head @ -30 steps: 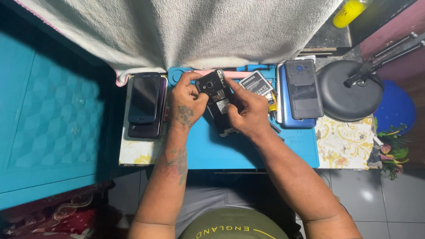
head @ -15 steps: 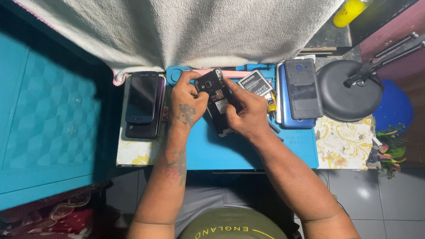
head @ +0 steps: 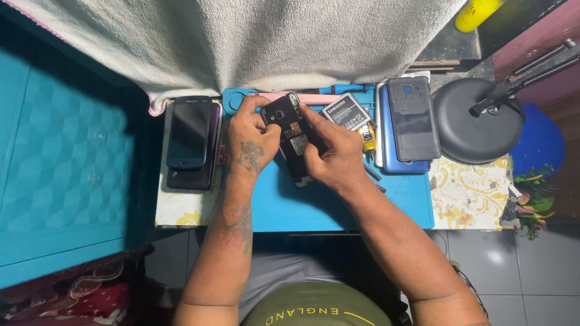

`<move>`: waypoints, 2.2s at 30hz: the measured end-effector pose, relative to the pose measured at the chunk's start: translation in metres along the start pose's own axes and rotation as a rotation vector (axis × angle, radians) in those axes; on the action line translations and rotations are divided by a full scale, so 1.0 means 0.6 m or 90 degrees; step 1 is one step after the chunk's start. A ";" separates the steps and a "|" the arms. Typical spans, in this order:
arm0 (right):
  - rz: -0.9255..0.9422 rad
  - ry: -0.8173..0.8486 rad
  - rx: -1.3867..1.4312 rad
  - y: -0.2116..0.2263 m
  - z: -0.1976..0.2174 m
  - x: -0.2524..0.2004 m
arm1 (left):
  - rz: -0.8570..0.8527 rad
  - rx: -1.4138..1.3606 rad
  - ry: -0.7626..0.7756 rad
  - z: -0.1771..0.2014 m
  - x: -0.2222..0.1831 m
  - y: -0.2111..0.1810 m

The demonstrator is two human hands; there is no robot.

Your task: Reassembling internal components of a smartphone, including the battery and mid-frame.

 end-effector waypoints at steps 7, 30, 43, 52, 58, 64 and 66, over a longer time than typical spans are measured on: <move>-0.004 0.004 0.008 -0.004 -0.001 -0.005 | -0.003 -0.004 0.003 -0.001 0.000 0.001; -0.172 -0.058 0.180 -0.058 0.006 0.002 | -0.063 -0.424 0.151 0.016 -0.005 -0.019; -0.160 -0.024 0.290 -0.073 -0.014 -0.008 | -0.136 -0.491 0.105 0.006 -0.006 0.013; -0.156 -0.002 0.284 -0.069 -0.010 -0.008 | -0.116 -0.557 0.127 -0.002 -0.006 0.007; -0.176 0.002 0.312 -0.071 -0.012 -0.005 | -0.019 -0.687 0.154 -0.031 -0.013 0.008; -0.171 0.025 0.277 -0.092 -0.019 -0.015 | 0.007 -0.762 0.122 -0.038 -0.043 -0.034; -0.164 0.028 0.276 -0.071 -0.026 -0.011 | -0.049 -0.776 0.201 -0.026 -0.059 -0.083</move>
Point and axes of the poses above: each hand's wrist, its own x-axis towards the middle knuckle, its own z-axis out of the back of the hand, y = z × x, the point moved 7 cm from there along x, towards the middle knuckle, and after that the axes turned 3 degrees about z, right-handed, at the moved point
